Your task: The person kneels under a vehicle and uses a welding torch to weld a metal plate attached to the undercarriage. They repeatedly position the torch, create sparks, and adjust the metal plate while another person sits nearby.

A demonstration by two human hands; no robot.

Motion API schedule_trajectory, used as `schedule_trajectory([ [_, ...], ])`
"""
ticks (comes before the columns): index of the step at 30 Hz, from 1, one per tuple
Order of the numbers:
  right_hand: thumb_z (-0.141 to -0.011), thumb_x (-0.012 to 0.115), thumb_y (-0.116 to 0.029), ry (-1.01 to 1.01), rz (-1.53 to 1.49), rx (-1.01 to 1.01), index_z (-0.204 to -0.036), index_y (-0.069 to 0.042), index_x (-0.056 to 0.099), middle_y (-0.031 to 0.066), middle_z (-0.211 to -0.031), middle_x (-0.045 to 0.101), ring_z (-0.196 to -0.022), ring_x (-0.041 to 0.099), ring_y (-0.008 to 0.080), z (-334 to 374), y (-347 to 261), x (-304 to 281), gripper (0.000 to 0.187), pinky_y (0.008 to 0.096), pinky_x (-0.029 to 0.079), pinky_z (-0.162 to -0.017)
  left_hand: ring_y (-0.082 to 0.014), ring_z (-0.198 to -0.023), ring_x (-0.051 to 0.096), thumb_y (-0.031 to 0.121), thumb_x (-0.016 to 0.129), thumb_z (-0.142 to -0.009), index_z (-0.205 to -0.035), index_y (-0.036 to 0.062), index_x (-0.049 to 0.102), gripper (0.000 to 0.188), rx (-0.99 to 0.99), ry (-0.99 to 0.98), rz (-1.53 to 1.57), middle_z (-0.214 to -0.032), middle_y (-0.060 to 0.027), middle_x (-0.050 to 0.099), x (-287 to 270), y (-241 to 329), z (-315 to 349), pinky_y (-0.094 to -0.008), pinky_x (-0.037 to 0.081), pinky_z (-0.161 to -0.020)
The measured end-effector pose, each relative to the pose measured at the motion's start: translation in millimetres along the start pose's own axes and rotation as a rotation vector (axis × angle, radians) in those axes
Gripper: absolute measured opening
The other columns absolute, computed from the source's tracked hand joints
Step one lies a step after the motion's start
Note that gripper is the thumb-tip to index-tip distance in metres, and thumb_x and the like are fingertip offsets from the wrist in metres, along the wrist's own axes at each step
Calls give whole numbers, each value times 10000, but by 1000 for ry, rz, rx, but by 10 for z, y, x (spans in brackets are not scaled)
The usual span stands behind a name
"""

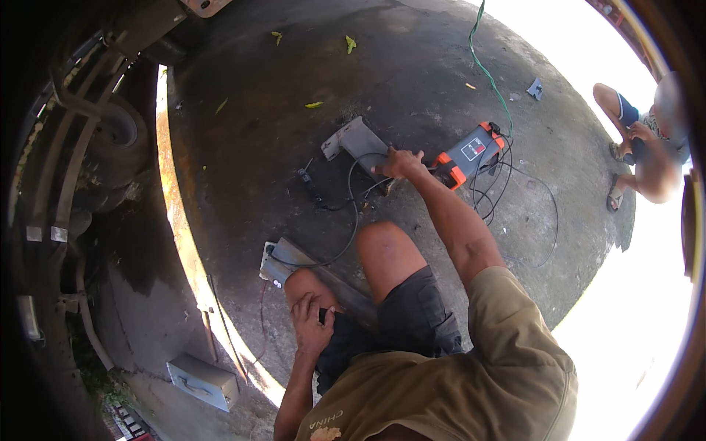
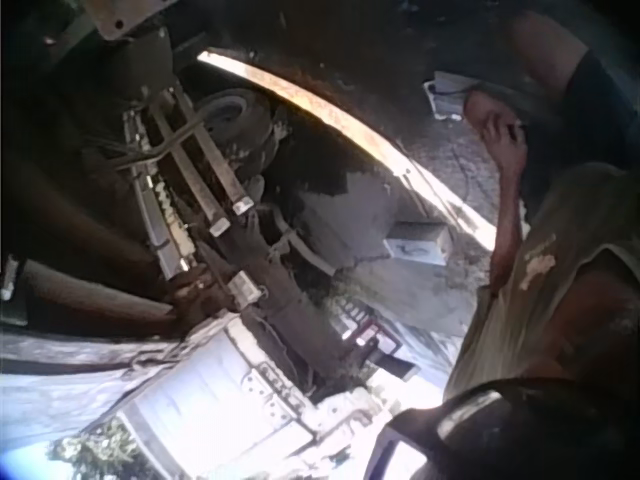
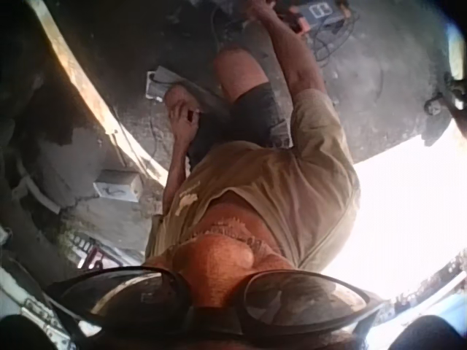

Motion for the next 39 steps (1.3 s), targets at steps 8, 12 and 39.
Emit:
schedule_trajectory([
  [8,-910,703,-358,-13,155,-152,-1227,-98,744,119,-1314,709,-1309,577,360,-46,-73,193,411,707,271,-1073,-395,-1273,544,305,752,-909,-1196,5,721,416,-23,-41,-20,-1369,-168,609,35,21,-57,-559,396,-1120],
  [12,-932,714,-512,-87,197,-208,-1184,-116,760,118,-1281,715,-1272,585,346,455,-140,-119,471,661,325,-1040,-401,-1281,532,302,755,-906,-1186,3,726,410,-29,-36,9,-1374,-163,604,63,11,-49,-569,384,-1126],
  [39,-961,453,-809,42,8,-304,-1619,-207,445,172,-1691,360,-1565,281,459,1347,71,344,892,782,241,-1145,-407,-1304,507,276,767,-904,-1155,-12,731,384,-17,-26,63,-1364,-182,588,39,79,-23,-565,390,-1120],
])
Point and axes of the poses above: each hand's wrist, its own z-axis away from the middle knuckle, its own x-axis out of the palm, y = z × x, the point moved 7 cm from there along -z, towards the middle knuckle
